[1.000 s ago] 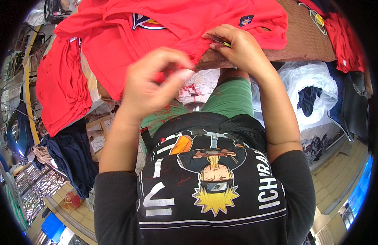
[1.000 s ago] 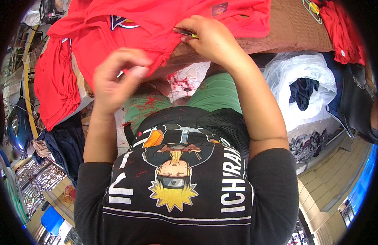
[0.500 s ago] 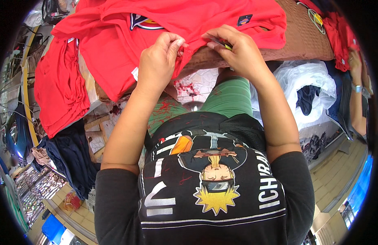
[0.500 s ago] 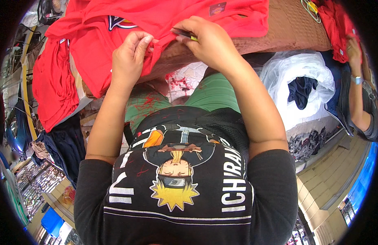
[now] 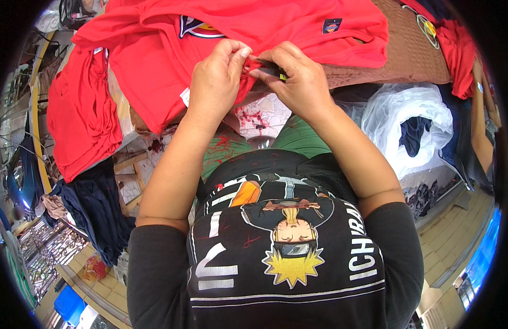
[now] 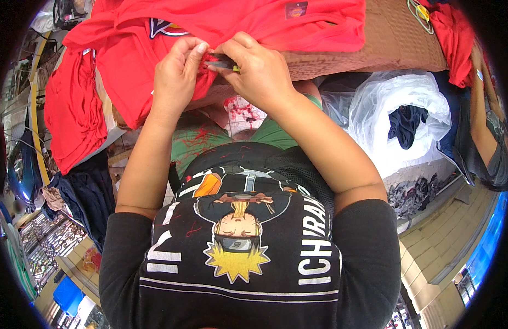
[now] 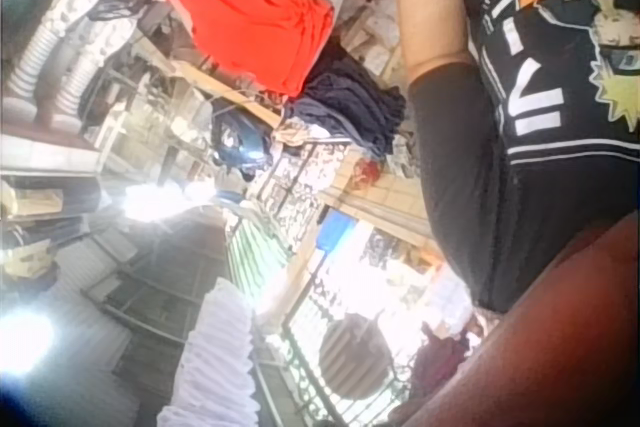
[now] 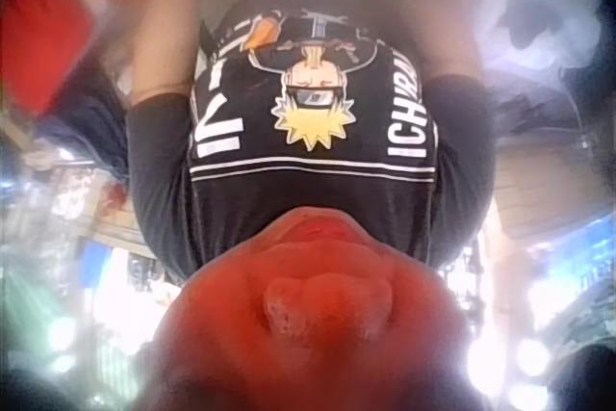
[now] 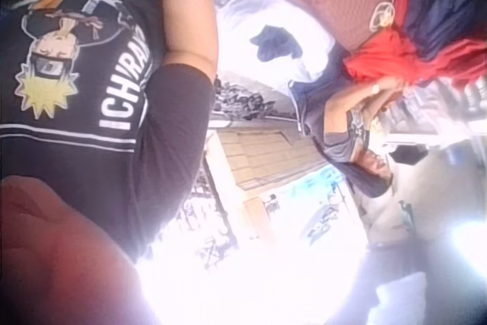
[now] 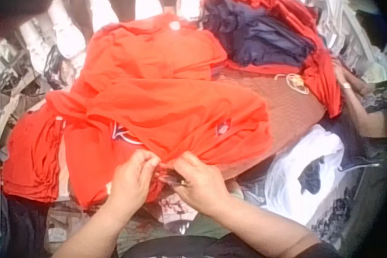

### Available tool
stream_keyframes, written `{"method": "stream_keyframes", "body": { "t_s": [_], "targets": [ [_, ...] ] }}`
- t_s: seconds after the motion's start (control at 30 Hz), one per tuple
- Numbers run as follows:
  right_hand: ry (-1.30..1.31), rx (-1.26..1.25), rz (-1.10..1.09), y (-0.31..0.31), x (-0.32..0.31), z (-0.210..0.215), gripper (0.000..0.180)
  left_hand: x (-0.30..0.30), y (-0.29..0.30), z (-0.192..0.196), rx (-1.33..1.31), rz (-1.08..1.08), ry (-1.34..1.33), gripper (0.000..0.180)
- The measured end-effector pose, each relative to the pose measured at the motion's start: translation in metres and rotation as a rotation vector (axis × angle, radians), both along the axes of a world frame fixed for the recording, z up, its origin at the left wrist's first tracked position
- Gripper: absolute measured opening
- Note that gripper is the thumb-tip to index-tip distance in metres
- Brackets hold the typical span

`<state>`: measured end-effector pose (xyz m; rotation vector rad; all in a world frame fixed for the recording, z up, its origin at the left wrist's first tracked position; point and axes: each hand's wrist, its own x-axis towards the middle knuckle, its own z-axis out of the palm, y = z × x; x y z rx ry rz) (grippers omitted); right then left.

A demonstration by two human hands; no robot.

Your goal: The person trims excess threads from red and navy blue shirts using shears, handling the garments one at a time from a stack on a table.

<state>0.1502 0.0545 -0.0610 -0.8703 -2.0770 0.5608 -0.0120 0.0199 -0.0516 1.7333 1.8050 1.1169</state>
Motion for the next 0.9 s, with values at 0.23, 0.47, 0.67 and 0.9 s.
{"method": "stream_keyframes", "body": {
  "t_s": [0.23,0.47,0.67,0.9],
  "targets": [
    [0.054,-0.135,0.008,0.009,0.008,-0.008,0.018,0.008,-0.001,0.011,0.035,-0.177,0.021,0.016],
    [0.109,-0.353,0.031,0.006,0.016,0.0,0.013,0.002,0.003,0.01,-0.197,-0.282,-0.175,0.029],
    [0.04,-0.261,0.018,0.009,0.019,-0.003,0.016,0.009,0.003,0.015,-0.195,-0.223,-0.023,0.031],
    [0.023,-0.23,0.022,0.012,0.019,0.004,0.016,0.01,0.001,0.017,-0.006,-0.324,0.196,0.04]
  ]
}}
